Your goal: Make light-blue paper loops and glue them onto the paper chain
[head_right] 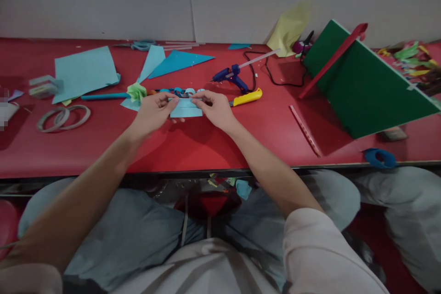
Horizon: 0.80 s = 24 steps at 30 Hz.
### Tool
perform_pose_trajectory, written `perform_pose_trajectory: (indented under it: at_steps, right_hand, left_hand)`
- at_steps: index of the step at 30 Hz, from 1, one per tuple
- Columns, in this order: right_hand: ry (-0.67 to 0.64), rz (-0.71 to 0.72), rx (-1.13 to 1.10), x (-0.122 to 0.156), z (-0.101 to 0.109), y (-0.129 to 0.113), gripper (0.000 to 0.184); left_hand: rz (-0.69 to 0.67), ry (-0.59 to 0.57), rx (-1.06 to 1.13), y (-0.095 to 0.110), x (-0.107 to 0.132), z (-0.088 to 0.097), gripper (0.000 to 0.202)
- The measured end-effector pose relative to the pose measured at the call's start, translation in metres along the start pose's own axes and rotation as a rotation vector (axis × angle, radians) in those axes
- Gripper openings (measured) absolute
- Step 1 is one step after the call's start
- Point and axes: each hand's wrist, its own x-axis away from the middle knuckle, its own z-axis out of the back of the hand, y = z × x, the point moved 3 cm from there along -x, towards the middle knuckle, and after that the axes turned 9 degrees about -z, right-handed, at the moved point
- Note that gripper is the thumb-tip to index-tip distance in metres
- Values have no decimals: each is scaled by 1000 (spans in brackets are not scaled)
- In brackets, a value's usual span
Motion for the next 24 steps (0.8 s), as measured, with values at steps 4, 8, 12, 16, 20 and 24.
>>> perform_pose_trajectory:
  at_steps: [4,8,12,16,20,24]
  right_hand:
    - [-78,4,-30,2,0,-4,25]
    - [-101,43,24,5,2,-9,26]
    - [-77,61,107,6,5,-10,32]
    - [-74,85,161,8,5,-12,35]
    - [-98,60,154,9,5,-17,32]
    - [-82,17,69,8,4,-17,35]
  left_hand:
    - [62,-61,115,4,0,0,35]
    - [121,-30,193,6,0,3,39]
    - [178,-19,250,3,0,6,35]
    - [189,-37,178,4,-1,9,26]
    - [85,-45,57,8,-3,12,23]
    - [-75,-42,-76,12,-2,9,22]
